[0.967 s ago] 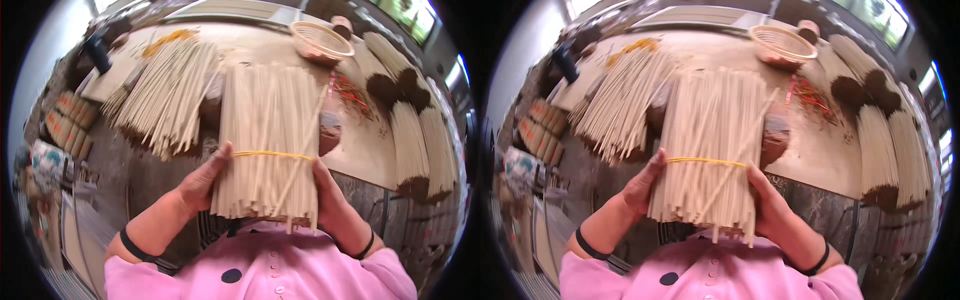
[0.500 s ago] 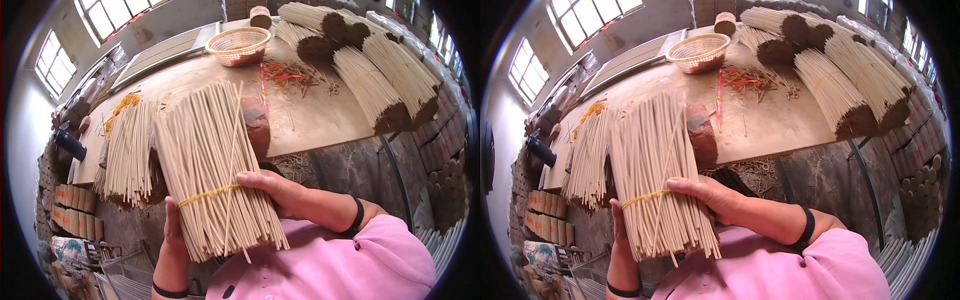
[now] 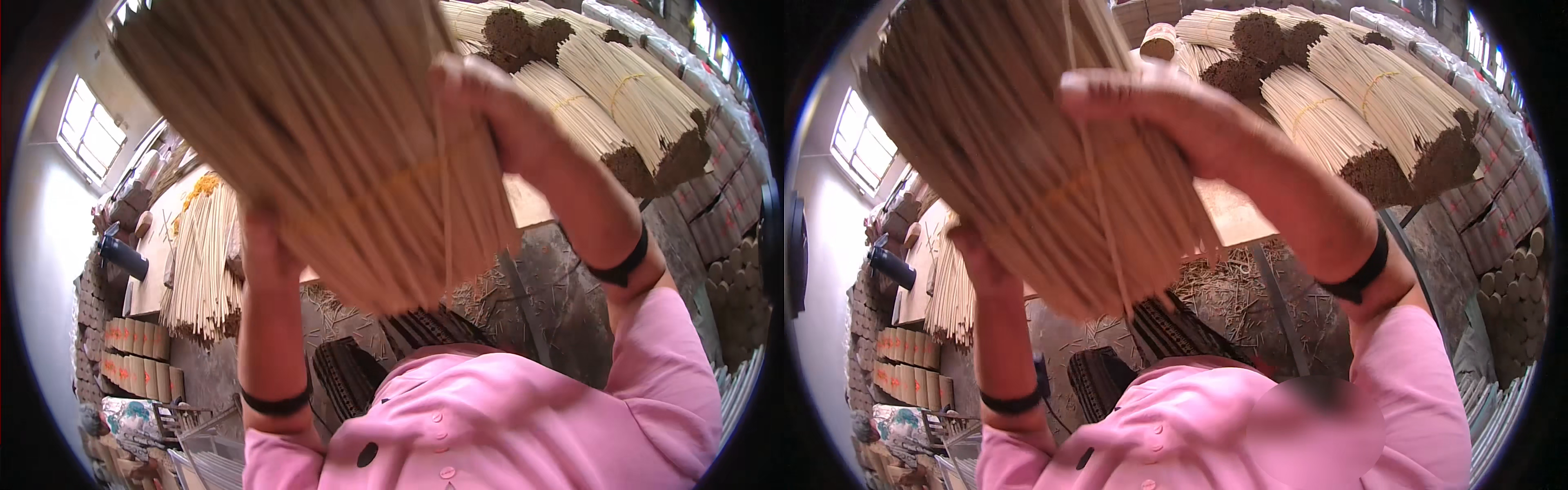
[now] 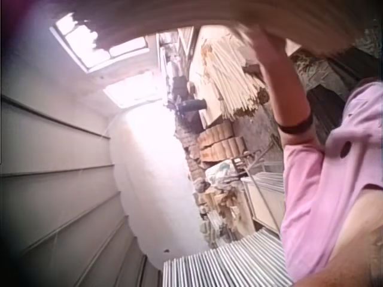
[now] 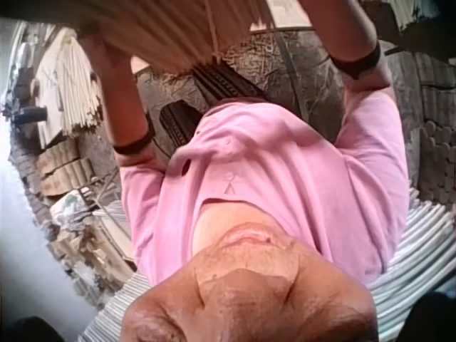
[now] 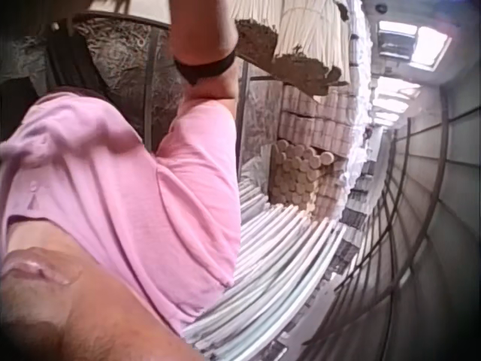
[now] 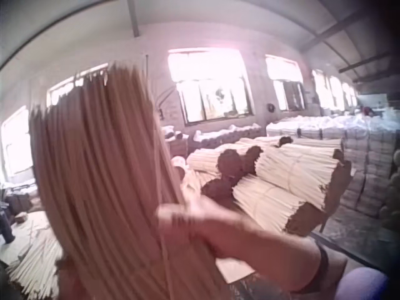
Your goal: Gathering thin bamboo sticks from drying screens and bundling them with rubber bands.
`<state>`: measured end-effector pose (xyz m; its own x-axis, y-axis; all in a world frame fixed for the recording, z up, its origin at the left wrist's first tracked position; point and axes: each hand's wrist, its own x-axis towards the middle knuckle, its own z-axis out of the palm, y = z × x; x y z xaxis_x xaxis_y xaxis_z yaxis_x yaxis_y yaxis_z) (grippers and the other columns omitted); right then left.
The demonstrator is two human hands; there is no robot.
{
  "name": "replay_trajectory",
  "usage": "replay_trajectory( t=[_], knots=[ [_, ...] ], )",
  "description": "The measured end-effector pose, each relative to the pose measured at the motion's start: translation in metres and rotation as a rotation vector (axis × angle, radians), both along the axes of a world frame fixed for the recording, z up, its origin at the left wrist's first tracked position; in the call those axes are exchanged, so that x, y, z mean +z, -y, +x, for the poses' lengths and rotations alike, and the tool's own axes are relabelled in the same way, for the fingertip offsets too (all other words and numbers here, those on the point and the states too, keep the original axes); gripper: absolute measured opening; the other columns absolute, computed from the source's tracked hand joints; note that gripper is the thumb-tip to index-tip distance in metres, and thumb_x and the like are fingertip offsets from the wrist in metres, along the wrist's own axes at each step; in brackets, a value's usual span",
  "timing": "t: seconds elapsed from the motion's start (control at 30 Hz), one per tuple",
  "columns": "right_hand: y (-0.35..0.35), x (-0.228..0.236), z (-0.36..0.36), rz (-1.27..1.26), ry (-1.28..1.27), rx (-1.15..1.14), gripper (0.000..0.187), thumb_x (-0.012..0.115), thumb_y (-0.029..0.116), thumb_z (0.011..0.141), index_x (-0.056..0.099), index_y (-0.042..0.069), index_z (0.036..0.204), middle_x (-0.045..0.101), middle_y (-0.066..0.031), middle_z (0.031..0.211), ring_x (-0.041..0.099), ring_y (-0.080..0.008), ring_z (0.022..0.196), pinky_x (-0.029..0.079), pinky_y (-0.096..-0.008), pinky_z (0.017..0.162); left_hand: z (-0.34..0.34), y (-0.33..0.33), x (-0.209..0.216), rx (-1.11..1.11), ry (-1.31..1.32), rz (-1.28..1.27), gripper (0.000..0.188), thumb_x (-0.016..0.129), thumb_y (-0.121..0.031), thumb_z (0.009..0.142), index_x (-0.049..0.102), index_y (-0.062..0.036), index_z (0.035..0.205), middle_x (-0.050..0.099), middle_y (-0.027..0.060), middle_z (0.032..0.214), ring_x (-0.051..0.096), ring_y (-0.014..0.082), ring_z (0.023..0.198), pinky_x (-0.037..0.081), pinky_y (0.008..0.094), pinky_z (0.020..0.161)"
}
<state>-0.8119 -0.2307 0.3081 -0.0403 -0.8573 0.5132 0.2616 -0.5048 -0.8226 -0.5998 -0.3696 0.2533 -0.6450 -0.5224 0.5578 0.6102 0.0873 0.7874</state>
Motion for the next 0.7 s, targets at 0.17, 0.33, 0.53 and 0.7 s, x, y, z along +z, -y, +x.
replay_trajectory(
  t=[0.17, 0.33, 0.53, 0.7],
  knots=[
    [0.018, 0.015, -0.088, -0.126, -0.24, 0.014, 0.057, 0.068, 0.031, 0.08, 0.048, 0.001, 0.124, 0.058, -0.0125, 0.117, 0.056, -0.0245, 0.111, 0.047, -0.0386, 0.095, -0.081, 0.048, 0.044, -0.065, -0.053, -0.224, 0.081, 0.073, -0.045, 0.074, 0.037, -0.0025, 0.132, 0.057, 0.0135, 0.117, 0.059, 0.024, 0.105, 0.05, 0.0363, 0.09],
    [0.034, -0.054, -0.126, -0.132, -0.262, -0.358, 0.081, 0.075, 0.029, 0.066, 0.037, 0.001, 0.132, 0.053, -0.0124, 0.12, 0.052, -0.0235, 0.113, 0.044, -0.0371, 0.096, -0.118, 0.045, 0.008, -0.002, -0.114, -0.113, 0.051, 0.073, -0.017, 0.077, 0.05, 0.0001, 0.119, 0.064, 0.0109, 0.099, 0.063, 0.0223, 0.092, 0.052, 0.0324, 0.08],
    [0.037, -0.107, -0.128, -0.069, -0.193, -0.475, 0.104, 0.081, 0.031, 0.056, 0.027, 0.001, 0.14, 0.048, -0.0126, 0.125, 0.048, -0.0227, 0.116, 0.041, -0.036, 0.097, -0.131, 0.012, 0.011, 0.201, -0.075, 0.031, 0.056, 0.079, -0.007, 0.067, 0.051, 0.0001, 0.115, 0.063, 0.0079, 0.097, 0.061, 0.0187, 0.086, 0.05, 0.0297, 0.081],
    [0.005, -0.133, -0.144, -0.185, -0.022, -0.497, 0.083, 0.064, 0.038, 0.082, 0.022, 0.001, 0.143, 0.04, -0.0128, 0.139, 0.039, -0.0181, 0.127, 0.033, -0.034, 0.104, -0.128, -0.003, -0.024, 0.755, 0.06, -0.454, 0.049, 0.059, -0.008, 0.083, 0.038, 0.0016, 0.127, 0.047, 0.0158, 0.125, 0.048, 0.027, 0.116, 0.036, 0.0382, 0.102]
  ],
)
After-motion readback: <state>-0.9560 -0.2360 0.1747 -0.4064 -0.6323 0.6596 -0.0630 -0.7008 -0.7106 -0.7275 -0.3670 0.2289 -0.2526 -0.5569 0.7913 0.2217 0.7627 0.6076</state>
